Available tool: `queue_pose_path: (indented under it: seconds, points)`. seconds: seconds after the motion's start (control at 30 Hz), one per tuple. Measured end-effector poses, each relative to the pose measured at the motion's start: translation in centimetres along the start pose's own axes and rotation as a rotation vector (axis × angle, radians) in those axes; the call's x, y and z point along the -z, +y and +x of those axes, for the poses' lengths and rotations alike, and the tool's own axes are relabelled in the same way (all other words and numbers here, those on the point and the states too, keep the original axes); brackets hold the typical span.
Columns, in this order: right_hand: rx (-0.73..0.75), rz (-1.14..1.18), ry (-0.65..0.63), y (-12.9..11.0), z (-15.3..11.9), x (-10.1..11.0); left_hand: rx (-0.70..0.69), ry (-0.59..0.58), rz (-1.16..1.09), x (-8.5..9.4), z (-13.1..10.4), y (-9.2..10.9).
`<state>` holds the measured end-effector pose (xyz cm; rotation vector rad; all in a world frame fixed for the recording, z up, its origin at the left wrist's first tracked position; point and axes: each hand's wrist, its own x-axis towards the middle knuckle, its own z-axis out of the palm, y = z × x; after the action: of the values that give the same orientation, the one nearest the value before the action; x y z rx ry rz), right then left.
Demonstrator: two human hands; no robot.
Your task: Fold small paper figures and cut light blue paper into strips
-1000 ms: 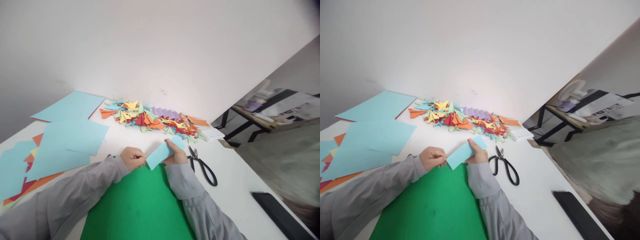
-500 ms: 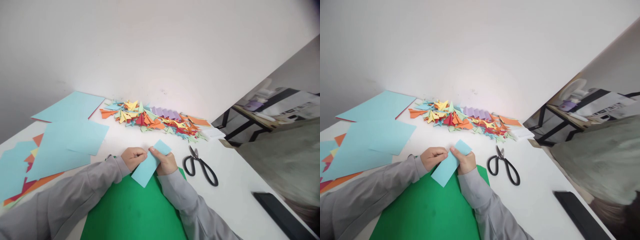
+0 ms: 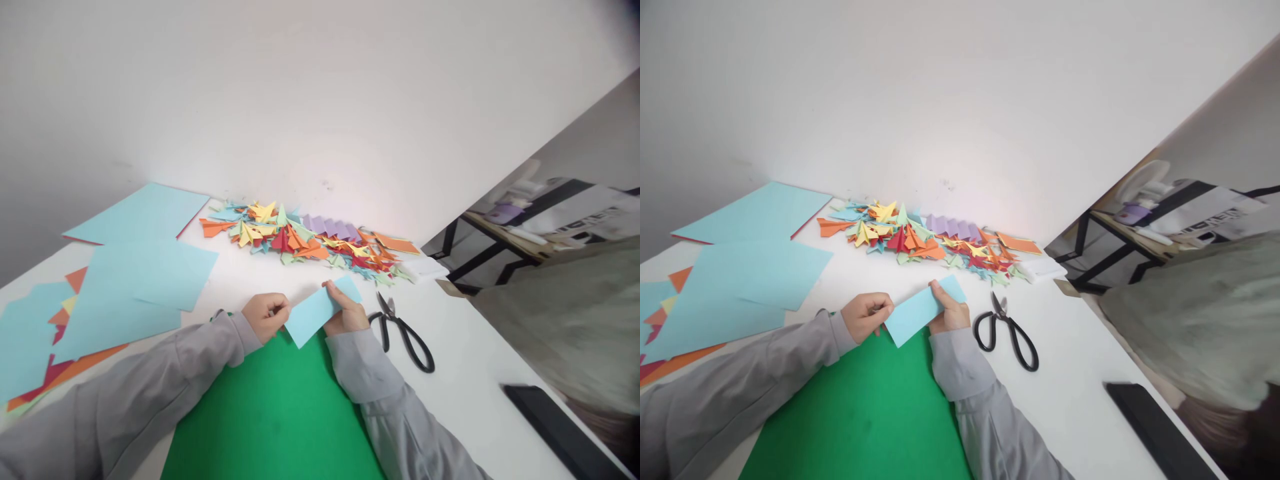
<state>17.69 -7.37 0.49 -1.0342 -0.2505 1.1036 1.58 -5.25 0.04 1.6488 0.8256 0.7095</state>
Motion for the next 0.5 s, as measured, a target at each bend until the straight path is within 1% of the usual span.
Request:
queue_pose_path:
  seconds: [0.1, 0.2, 0.3, 0.4, 0.43, 0.5]
  points:
    - [-0.024, 0.020, 0.007, -0.1, 0.6, 0.4, 0.031, -0.001, -0.035, 0.1, -0.1, 0.4]
    - [-0.047, 0.014, -0.025, 0.0, 1.1, 0.9, 0.056, 0.009, -0.064, 0.1, -0.1, 0.8]
    - [-0.041, -0.018, -0.068, 0.2, 1.5, 1.4, 0.060, 0.016, -0.086, 0.1, 0.0, 0.9]
    - [-0.048, -0.036, -0.074, 0.3, 1.9, 1.7, 0.050, 0.028, -0.093, 0.0, 0.0, 0.7]
    - [-0.044, -0.041, -0.077, 0.2, 2.0, 1.8, 0.049, 0.028, -0.092, 0.0, 0.0, 0.6]
    - [0.016, -0.060, -0.104, 0.0, 2.2, 1.9, 0.046, 0.034, -0.085, 0.0, -0.1, 0.4]
